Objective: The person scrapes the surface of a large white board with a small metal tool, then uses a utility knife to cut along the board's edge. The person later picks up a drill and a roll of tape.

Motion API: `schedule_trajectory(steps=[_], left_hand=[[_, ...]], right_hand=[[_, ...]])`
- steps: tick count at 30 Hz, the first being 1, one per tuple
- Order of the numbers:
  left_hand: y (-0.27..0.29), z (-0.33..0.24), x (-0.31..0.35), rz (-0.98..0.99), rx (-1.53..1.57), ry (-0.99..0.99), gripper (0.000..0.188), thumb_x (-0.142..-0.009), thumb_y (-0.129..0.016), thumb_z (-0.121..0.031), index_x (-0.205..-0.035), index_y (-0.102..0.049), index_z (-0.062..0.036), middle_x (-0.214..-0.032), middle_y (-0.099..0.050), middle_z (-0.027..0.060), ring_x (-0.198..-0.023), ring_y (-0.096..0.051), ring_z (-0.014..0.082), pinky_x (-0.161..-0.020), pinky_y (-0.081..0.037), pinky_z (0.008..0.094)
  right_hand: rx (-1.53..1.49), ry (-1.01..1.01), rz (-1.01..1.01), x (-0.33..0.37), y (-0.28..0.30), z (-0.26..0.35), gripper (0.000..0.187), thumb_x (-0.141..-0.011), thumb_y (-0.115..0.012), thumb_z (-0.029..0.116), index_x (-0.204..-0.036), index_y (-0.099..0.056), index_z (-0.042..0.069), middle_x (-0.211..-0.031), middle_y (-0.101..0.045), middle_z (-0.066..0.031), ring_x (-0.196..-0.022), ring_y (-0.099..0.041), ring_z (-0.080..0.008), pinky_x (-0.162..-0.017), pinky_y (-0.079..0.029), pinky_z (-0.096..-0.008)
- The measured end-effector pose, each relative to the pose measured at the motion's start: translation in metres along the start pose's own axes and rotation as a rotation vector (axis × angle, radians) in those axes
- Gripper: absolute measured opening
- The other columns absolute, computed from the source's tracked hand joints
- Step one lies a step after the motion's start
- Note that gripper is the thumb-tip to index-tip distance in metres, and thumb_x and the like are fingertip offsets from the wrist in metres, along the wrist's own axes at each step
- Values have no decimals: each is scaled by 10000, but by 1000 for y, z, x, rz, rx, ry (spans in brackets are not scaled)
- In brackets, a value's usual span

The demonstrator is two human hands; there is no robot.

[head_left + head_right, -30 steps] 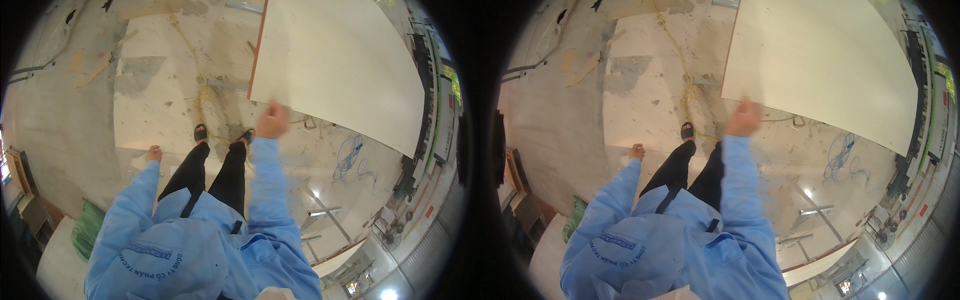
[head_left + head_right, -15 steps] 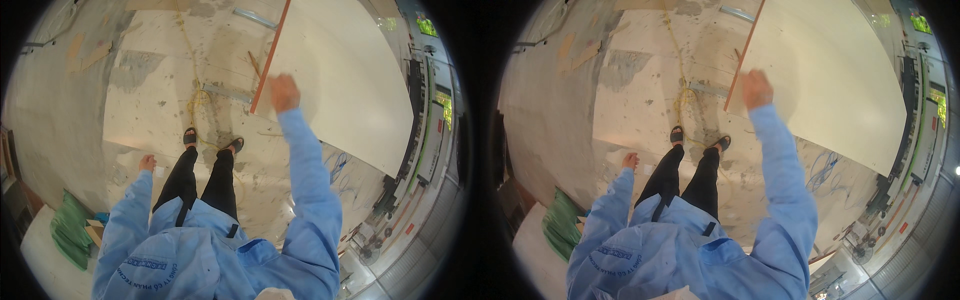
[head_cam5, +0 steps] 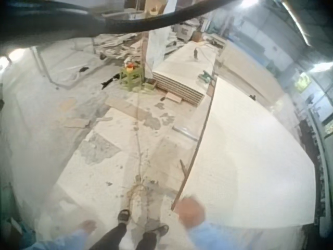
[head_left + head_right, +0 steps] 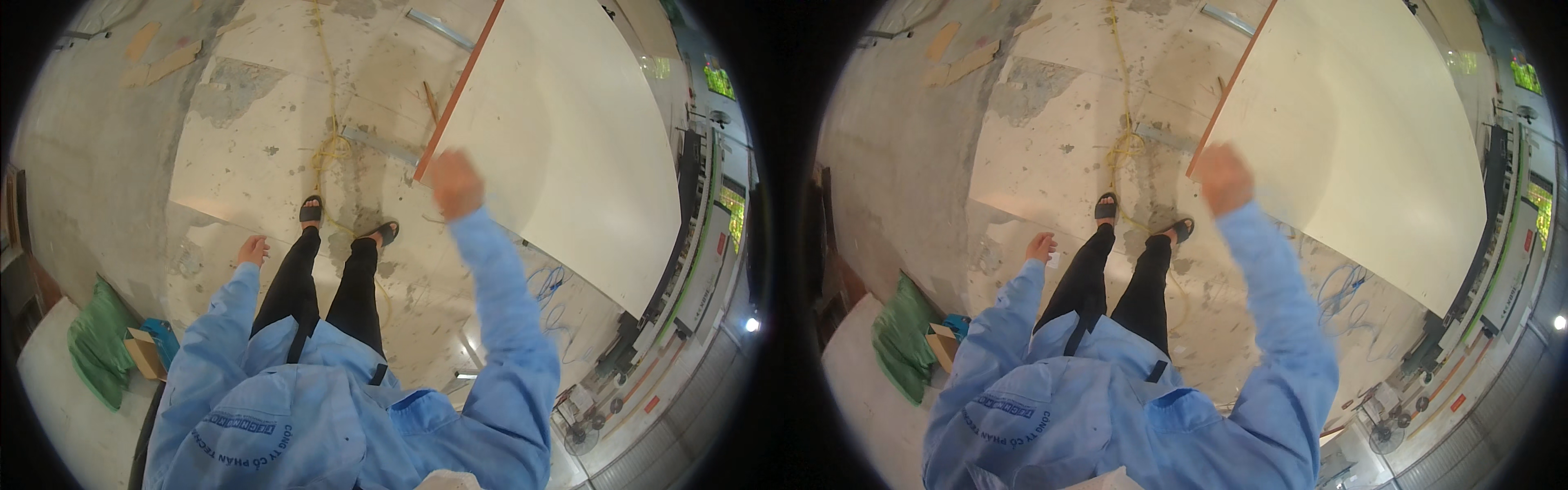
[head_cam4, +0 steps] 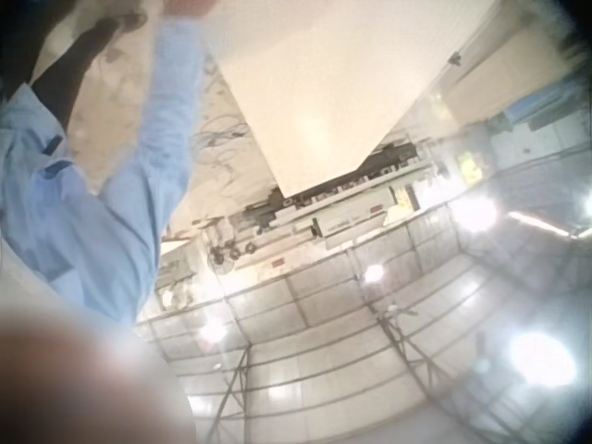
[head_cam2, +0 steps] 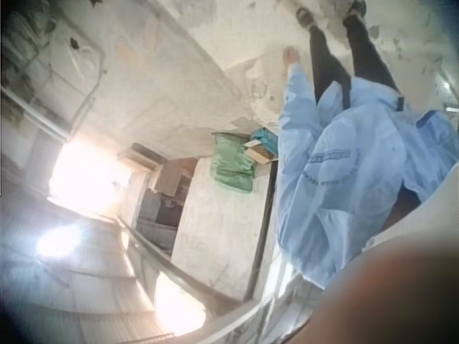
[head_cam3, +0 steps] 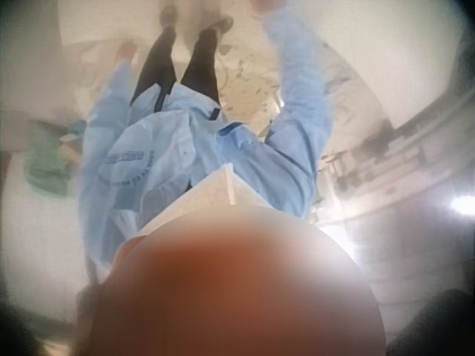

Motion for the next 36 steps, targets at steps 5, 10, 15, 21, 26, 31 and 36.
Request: schedule_trajectory(steps=[5, 10, 15, 21, 26, 31, 36], left_hand=[[-45, -85, -2, 25, 142, -170, 235, -951, -542, -235, -1106, -642, -89, -938, -670, 37, -832, -617, 126, -706, -503, 279], [-161, -284, 57, 280, 155, -609, 431, -949, -583, -298, -1266, -548, -9, -1104, -647, 87, -1037, -594, 156, -891, -470, 284], [-228, -387, 87, 605, 10, -639, 505, -950, -581, -344, -1307, -514, 7, -1151, -638, 97, -1038, -595, 144, -872, -484, 288], [-214, -348, 28, 827, 411, -258, 406, -989, -503, -300, -1273, -551, -13, -1100, -671, 98, -934, -645, 159, -789, -513, 286], [-142, -297, 38, 183, -379, -412, 277, -974, -514, -234, -1127, -638, -40, -892, -698, 76, -721, -646, 134, -619, -497, 249], [-91, -297, 136, 476, 84, -561, 252, -951, -572, -219, -1108, -660, -42, -901, -700, 47, -790, -649, 130, -698, -495, 258], [-71, -379, 169, 519, 398, -689, 261, -918, -630, -157, -1149, -617, -36, -974, -666, 36, -838, -603, 90, -705, -486, 233]], right_hand=[[-548, 34, 546, 123, -10, 124, 44, -776, -632, 79, -807, -605, 95, -814, -551, -73, -804, -594, -260, -696, -495, -363], [-661, -764, 353, 191, 17, 116, 76, -777, -691, 61, -851, -671, 65, -751, -588, -89, -676, -594, -245, -623, -483, -330], [-777, -1048, 354, 247, 38, 106, 81, -806, -692, 81, -869, -656, 43, -780, -630, -117, -668, -629, -262, -618, -499, -353], [-1213, -1401, 170, 279, 57, 85, 90, -864, -653, 55, -938, -643, 4, -852, -690, -86, -723, -661, -140, -635, -529, -264], [-1641, -1325, -6, 229, 88, 51, 173, -869, -652, 56, -1021, -616, -16, -837, -680, -94, -737, -652, -158, -629, -519, -279], [-1569, -1085, 52, 103, 87, 30, 196, -878, -631, 32, -1063, -598, -28, -875, -676, -97, -766, -647, -160, -678, -530, -274], [-1650, -956, 2, -33, 57, 42, 276, -885, -577, -36, -1161, -568, -25, -989, -673, -104, -866, -654, -153, -761, -541, -277]])
Point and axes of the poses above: each hand's wrist, its own x-axis away from the middle knuckle, its own y-axis out of the back of the hand, z = x × y, the point moved 3 cm from there along -x, towards the middle knuckle
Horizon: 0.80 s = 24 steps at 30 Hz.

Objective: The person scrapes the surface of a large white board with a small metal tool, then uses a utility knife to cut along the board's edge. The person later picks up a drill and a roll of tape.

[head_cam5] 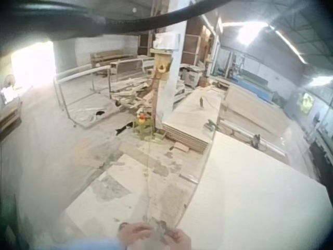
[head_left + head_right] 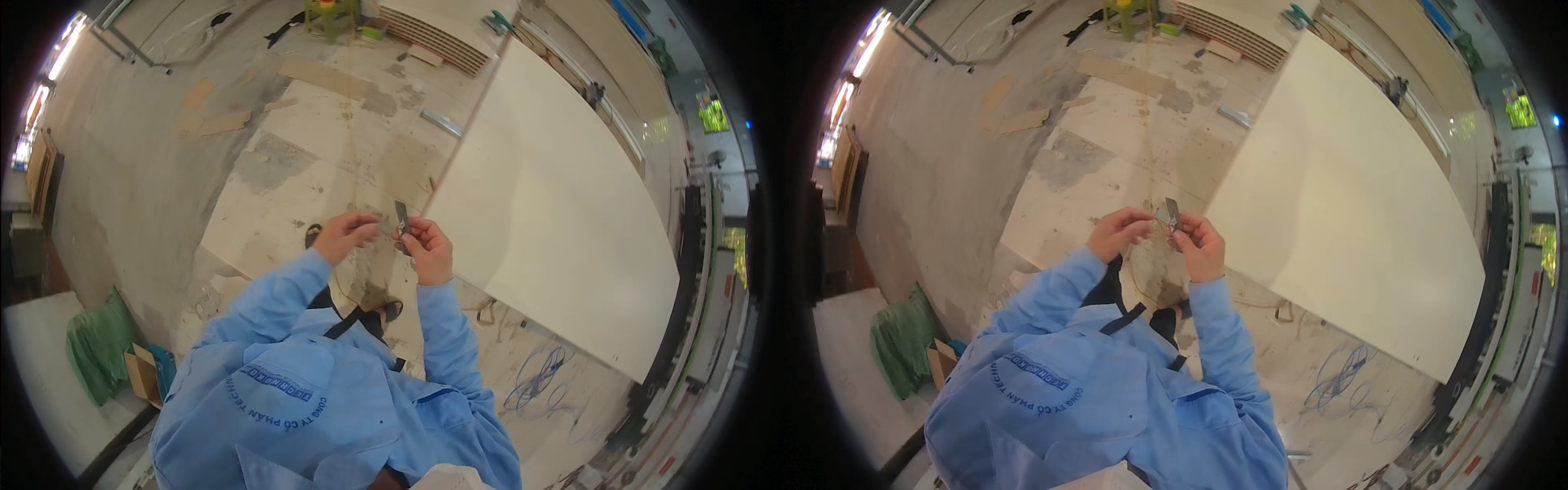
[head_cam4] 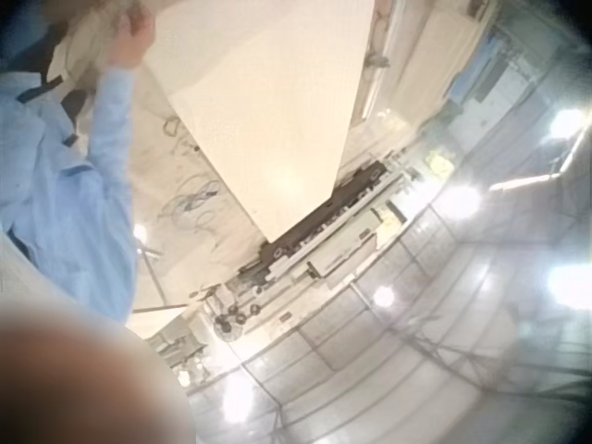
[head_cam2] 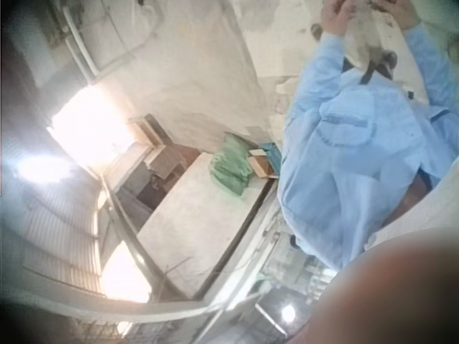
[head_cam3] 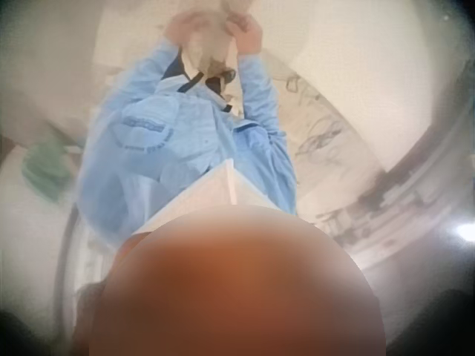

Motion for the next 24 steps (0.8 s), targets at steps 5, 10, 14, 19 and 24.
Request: schedule_trajectory(steps=[5, 10, 14, 19, 24], left_hand=[[48, -37, -42, -164, -152, -60, 156, -856, -703, -142, -932, -641, -20, -808, -653, 26, -719, -587, 85, -626, -471, 235], [125, -47, -60, -211, -217, -24, 155, -815, -726, -117, -804, -618, -6, -704, -642, 48, -652, -591, 100, -598, -467, 244], [175, -39, -73, -83, -301, -85, 116, -822, -704, -103, -888, -653, -22, -757, -666, 51, -704, -620, 122, -654, -499, 269], [255, 8, -97, -225, -705, 19, 200, -835, -685, -150, -1006, -679, -48, -873, -705, 92, -795, -677, 174, -712, -532, 310], [360, 98, -125, -338, -598, 354, 221, -864, -652, -250, -962, -674, -53, -839, -709, 87, -737, -671, 193, -668, -536, 345]], right_hand=[[352, 115, 64, -64, -86, -2, 333, -878, -548, -73, -1204, -553, -2, -1044, -663, -86, -890, -649, -139, -773, -538, -276], [620, 60, 188, -103, -137, -28, 192, -894, -579, 33, -1075, -631, -3, -878, -687, -49, -788, -657, -127, -697, -534, -270], [443, -285, 266, -135, -156, -48, 154, -896, -642, 150, -965, -664, 14, -794, -674, -32, -738, -642, -109, -633, -524, -247], [162, -393, 50, -202, -149, -52, 200, -925, -634, 209, -970, -686, 21, -837, -674, -35, -707, -623, -112, -610, -530, -260], [283, -303, -83, -314, -110, -44, 184, -909, -652, 193, -1027, -679, 54, -834, -673, -22, -674, -609, -109, -590, -524, -249]])
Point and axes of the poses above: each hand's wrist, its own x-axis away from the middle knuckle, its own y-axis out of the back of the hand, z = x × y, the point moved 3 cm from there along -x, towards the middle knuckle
